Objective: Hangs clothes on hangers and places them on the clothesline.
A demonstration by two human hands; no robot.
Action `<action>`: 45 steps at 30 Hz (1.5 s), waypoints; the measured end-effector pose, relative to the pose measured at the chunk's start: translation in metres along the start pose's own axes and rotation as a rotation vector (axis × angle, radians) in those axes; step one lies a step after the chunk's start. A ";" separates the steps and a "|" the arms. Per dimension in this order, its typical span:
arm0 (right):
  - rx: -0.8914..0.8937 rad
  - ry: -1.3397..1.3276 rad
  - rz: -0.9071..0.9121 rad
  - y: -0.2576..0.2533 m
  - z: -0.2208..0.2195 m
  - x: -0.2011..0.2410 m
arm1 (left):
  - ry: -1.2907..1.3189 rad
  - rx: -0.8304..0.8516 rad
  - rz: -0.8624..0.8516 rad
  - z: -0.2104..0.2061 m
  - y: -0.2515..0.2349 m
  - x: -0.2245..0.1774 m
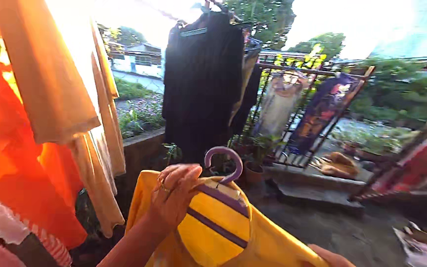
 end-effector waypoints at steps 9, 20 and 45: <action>-0.089 -0.048 0.264 -0.160 -0.025 -0.081 | -0.128 0.165 0.429 -0.060 0.091 0.064; -0.071 -0.013 0.256 -0.391 -0.063 -0.080 | 0.201 0.400 0.718 -0.098 0.145 0.116; -0.331 0.121 0.127 -0.589 -0.182 0.004 | -0.218 0.255 0.818 -0.027 0.076 0.314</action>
Point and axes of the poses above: each hand's wrist, its own y-axis away from the middle knuckle, its own z-axis out of the back of the hand, x = y × z, the point moved 10 cm from there along -y, towards the middle knuckle, and after that the axes turned 2 degrees about y, right-handed, at the moved point
